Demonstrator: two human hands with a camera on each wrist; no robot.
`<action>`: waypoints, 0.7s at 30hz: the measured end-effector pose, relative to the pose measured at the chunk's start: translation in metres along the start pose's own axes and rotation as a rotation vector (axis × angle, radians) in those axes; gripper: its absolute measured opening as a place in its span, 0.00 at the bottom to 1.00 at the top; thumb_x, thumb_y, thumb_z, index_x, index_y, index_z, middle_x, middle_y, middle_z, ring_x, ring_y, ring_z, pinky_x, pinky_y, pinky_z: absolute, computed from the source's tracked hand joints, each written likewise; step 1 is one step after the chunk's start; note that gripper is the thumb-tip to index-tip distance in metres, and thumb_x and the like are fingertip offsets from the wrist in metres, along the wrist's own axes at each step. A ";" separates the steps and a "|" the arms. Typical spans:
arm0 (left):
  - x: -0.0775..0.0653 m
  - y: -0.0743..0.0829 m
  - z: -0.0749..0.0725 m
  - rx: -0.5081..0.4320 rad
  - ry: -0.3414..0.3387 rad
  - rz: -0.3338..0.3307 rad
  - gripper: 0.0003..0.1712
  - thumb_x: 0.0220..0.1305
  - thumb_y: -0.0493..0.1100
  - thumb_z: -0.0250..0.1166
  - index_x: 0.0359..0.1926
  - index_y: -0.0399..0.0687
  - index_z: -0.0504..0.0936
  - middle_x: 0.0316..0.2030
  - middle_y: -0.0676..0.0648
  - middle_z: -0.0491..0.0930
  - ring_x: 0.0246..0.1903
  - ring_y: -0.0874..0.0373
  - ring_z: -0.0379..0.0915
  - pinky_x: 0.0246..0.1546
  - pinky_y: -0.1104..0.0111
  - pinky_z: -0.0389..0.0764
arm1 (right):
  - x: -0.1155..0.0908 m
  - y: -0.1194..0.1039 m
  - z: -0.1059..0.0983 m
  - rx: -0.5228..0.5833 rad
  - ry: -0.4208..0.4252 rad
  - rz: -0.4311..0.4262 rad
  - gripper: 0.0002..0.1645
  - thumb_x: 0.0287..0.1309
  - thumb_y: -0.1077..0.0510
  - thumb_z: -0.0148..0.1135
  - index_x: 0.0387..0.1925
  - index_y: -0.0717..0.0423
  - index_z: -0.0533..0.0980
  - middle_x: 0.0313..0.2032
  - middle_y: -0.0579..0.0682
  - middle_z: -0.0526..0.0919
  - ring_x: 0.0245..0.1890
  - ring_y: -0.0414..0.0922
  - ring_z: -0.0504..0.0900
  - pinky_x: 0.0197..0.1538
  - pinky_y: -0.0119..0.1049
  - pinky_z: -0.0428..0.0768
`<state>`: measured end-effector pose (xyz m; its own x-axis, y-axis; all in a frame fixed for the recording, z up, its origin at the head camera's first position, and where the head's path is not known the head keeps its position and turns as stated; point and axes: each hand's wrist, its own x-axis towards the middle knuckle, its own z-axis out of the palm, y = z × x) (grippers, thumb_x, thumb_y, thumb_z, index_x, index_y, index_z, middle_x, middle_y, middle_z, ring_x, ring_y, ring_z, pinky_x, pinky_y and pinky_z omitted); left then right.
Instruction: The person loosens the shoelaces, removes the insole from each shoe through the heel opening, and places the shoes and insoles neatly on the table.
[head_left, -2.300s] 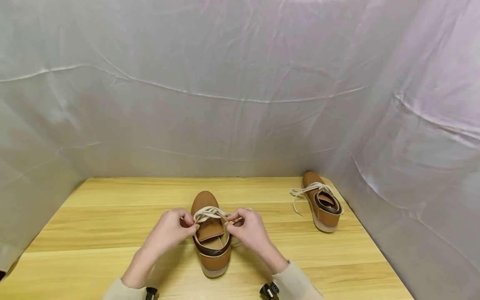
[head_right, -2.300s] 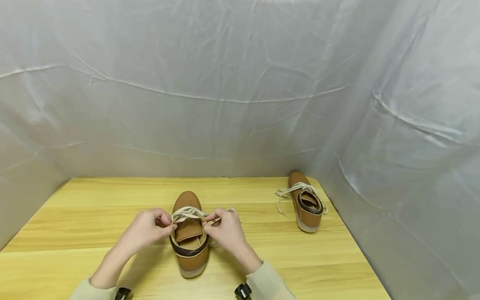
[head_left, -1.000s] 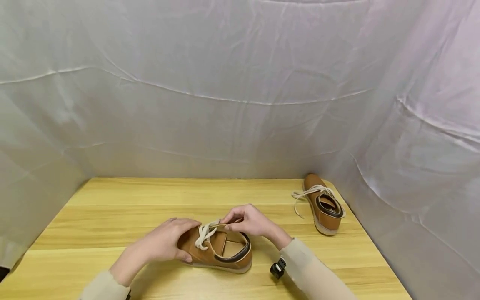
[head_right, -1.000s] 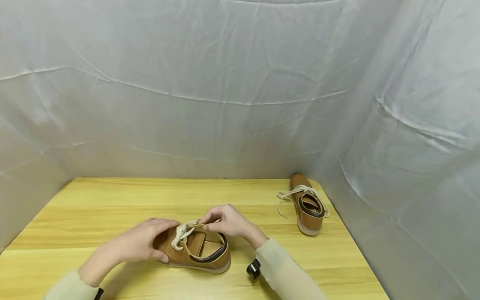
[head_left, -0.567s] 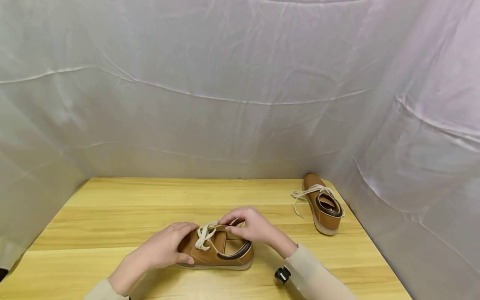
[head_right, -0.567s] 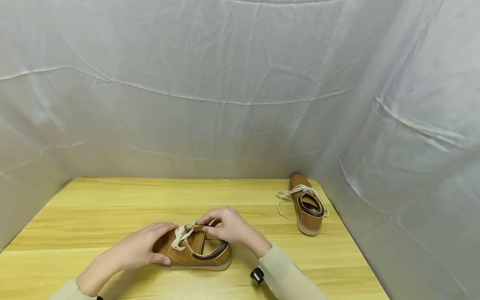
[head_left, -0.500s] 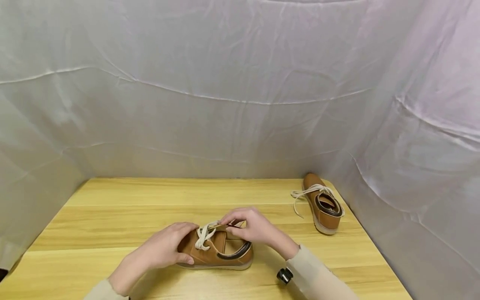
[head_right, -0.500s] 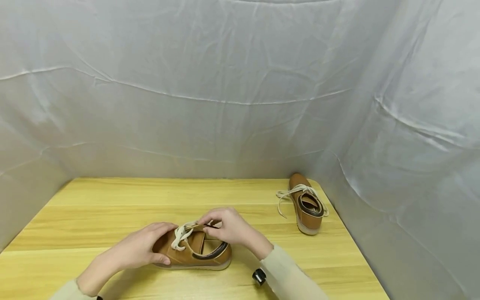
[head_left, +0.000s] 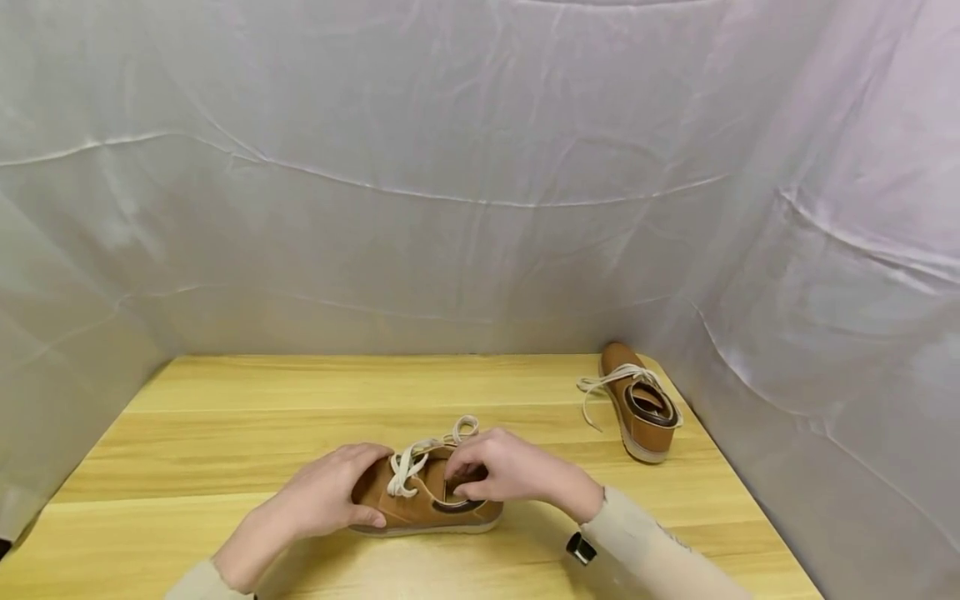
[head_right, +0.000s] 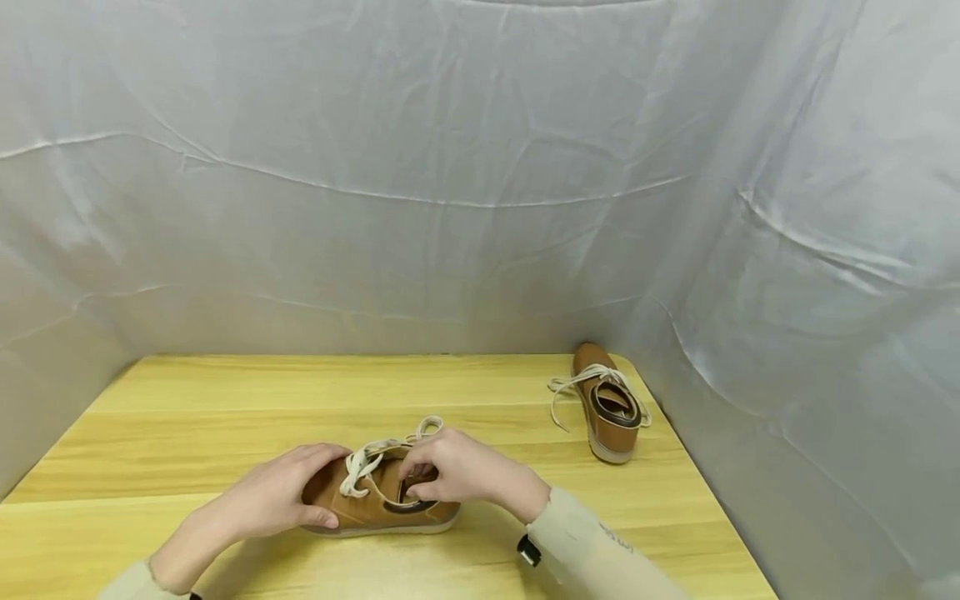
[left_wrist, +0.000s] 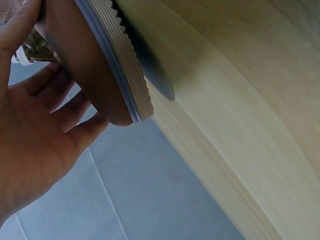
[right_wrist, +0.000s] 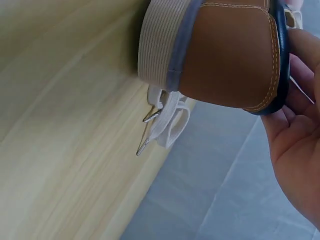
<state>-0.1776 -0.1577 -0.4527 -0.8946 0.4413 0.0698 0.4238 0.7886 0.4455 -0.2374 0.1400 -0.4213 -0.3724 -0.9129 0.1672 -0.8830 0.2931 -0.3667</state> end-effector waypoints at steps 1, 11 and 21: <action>0.000 0.000 0.000 -0.003 0.000 -0.008 0.54 0.45 0.59 0.84 0.69 0.40 0.75 0.65 0.39 0.77 0.66 0.38 0.72 0.67 0.39 0.71 | 0.000 0.001 0.000 -0.009 -0.011 0.000 0.10 0.62 0.60 0.73 0.45 0.55 0.87 0.44 0.45 0.89 0.43 0.33 0.85 0.50 0.19 0.79; 0.001 -0.001 -0.003 -0.013 -0.019 -0.035 0.53 0.44 0.60 0.84 0.69 0.45 0.75 0.66 0.41 0.77 0.66 0.38 0.72 0.66 0.39 0.72 | 0.009 0.001 -0.004 -0.096 -0.126 0.037 0.13 0.66 0.53 0.72 0.47 0.56 0.87 0.46 0.46 0.90 0.49 0.37 0.86 0.56 0.22 0.79; 0.004 0.000 -0.003 -0.006 -0.026 -0.024 0.52 0.44 0.60 0.84 0.69 0.45 0.76 0.66 0.40 0.77 0.66 0.39 0.72 0.65 0.39 0.73 | 0.015 0.001 -0.009 -0.050 -0.264 0.118 0.18 0.67 0.53 0.70 0.57 0.52 0.85 0.54 0.43 0.88 0.53 0.33 0.84 0.57 0.24 0.79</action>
<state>-0.1815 -0.1574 -0.4494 -0.9007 0.4330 0.0362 0.4011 0.7965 0.4525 -0.2460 0.1295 -0.4107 -0.3915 -0.9123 -0.1202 -0.8534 0.4088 -0.3232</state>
